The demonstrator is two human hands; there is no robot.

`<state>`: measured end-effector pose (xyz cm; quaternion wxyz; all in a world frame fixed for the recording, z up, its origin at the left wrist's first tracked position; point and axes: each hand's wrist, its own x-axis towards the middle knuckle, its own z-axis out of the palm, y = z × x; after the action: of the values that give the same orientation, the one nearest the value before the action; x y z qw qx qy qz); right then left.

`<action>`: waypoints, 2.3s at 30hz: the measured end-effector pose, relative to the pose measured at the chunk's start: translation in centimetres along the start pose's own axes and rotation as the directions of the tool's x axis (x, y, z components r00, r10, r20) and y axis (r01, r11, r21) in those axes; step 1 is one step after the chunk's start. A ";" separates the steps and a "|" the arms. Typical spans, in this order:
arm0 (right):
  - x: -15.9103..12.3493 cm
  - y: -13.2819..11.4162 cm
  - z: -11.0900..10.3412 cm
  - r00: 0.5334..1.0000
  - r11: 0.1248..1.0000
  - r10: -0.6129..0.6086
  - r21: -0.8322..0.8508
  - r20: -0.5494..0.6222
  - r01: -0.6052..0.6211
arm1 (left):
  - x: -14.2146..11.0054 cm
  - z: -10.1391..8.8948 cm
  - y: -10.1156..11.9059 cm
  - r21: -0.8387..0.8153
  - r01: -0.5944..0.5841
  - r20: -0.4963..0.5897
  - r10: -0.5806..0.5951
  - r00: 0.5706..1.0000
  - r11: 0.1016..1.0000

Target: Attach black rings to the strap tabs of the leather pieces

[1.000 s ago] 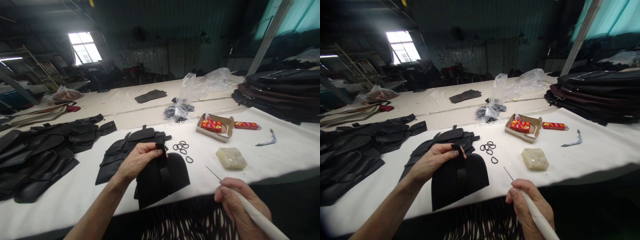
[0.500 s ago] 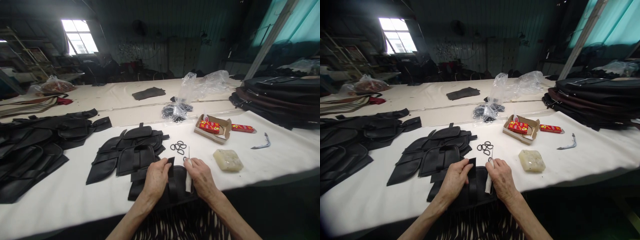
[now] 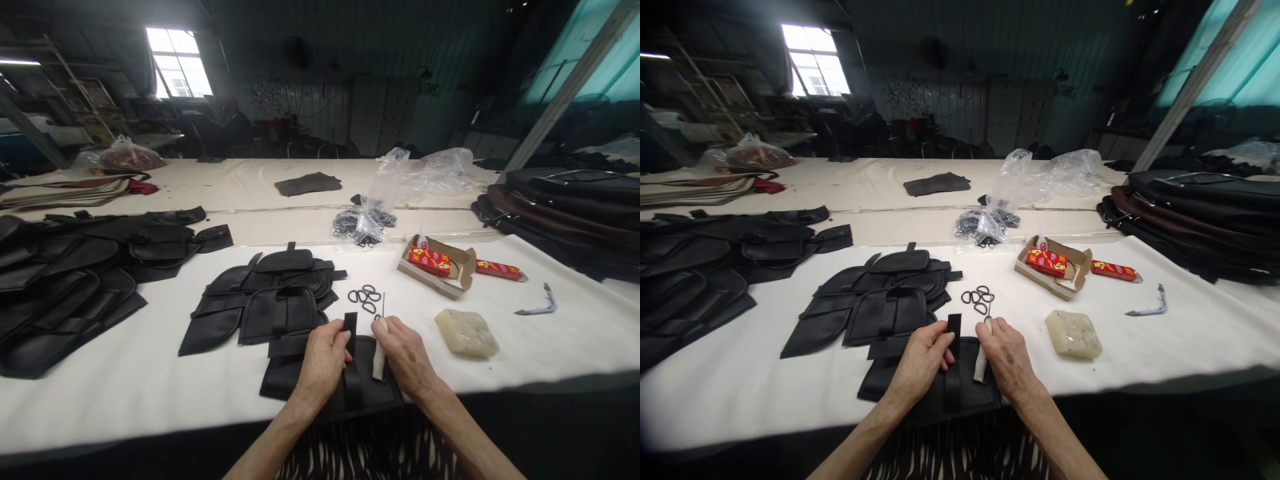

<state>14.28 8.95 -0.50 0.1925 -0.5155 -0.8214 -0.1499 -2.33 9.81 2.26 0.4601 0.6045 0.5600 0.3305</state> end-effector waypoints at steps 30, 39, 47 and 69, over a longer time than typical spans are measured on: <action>0.4 -1.2 -3.1 0.898 0.944 -0.206 0.162 -0.388 0.286 | -0.1 1.6 -0.3 -0.204 0.001 0.115 0.022 0.993 0.979; -0.1 -2.8 -3.0 0.910 0.970 -0.175 0.092 -0.375 0.225 | -0.4 1.4 -0.6 -0.371 0.038 0.099 -0.001 0.995 0.928; -0.4 -3.2 -1.7 0.943 0.986 0.008 0.159 -0.334 0.048 | -0.6 1.4 -0.7 -0.413 0.047 0.084 -0.013 0.996 0.909; -1.5 -4.4 -1.3 0.823 0.515 0.565 0.752 0.064 -0.412 | -0.9 1.5 -0.2 -0.372 0.023 0.027 -0.014 1.000 0.928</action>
<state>11.05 5.36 -0.26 0.4949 -0.5859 -0.6073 0.2074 -1.14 8.65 1.66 0.5760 0.5050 0.4874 0.4191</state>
